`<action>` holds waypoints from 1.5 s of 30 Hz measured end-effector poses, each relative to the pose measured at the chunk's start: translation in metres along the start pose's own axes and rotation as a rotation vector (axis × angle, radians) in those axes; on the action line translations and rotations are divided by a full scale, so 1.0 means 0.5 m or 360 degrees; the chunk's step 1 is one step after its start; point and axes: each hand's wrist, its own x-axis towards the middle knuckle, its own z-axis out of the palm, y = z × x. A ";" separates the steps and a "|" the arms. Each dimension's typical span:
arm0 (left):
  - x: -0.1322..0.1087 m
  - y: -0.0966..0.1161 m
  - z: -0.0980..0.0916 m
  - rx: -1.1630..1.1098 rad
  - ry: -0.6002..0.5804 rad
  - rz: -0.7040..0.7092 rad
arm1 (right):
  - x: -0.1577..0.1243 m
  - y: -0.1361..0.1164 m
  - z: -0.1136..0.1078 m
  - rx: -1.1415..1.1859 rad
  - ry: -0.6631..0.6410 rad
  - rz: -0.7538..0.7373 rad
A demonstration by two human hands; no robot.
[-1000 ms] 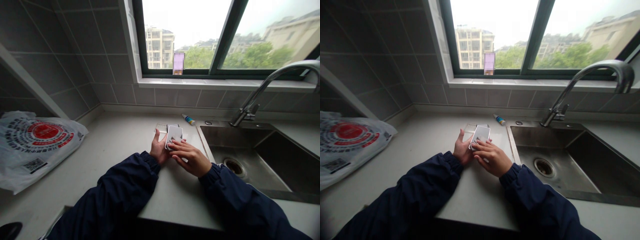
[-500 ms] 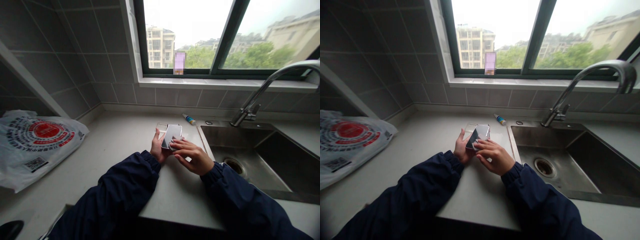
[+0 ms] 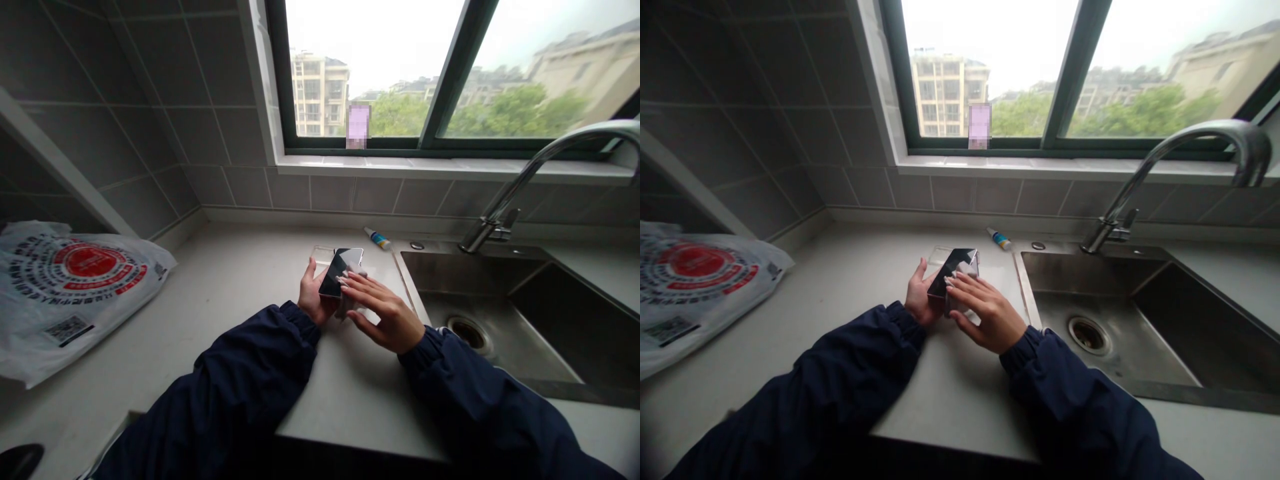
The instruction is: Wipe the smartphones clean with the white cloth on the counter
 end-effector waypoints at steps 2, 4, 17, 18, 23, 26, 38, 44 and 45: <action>0.001 -0.002 0.001 0.0009 0.0033 0.0028 | -0.003 0.001 0.001 -0.0058 -0.0050 0.0089; 0.003 -0.004 0.000 0.0025 0.0044 0.0046 | -0.005 0.001 0.002 -0.0081 -0.0114 0.0174; 0.003 -0.007 -0.004 0.0431 -0.0083 -0.0177 | -0.019 0.032 0.026 -0.0090 0.0066 0.0720; 0.001 -0.007 -0.002 0.0451 -0.0107 -0.0209 | -0.020 0.036 0.028 -0.0082 0.0110 0.0757; -0.001 -0.012 -0.001 0.0452 -0.0228 -0.0256 | -0.019 0.048 0.028 -0.0004 0.0291 0.0866; -0.001 -0.016 -0.004 0.0446 -0.0284 -0.0274 | -0.015 0.052 0.020 0.0048 0.0443 0.0903; -0.005 -0.010 -0.013 0.0498 -0.0633 -0.0765 | -0.005 0.056 -0.004 0.0174 0.0661 0.1033; -0.005 -0.015 -0.018 0.0479 -0.0659 -0.0833 | -0.008 0.062 -0.004 -0.0051 0.0534 0.0918; -0.005 -0.015 -0.020 0.0466 -0.0681 -0.0853 | -0.008 0.063 -0.004 -0.0077 0.0519 0.0904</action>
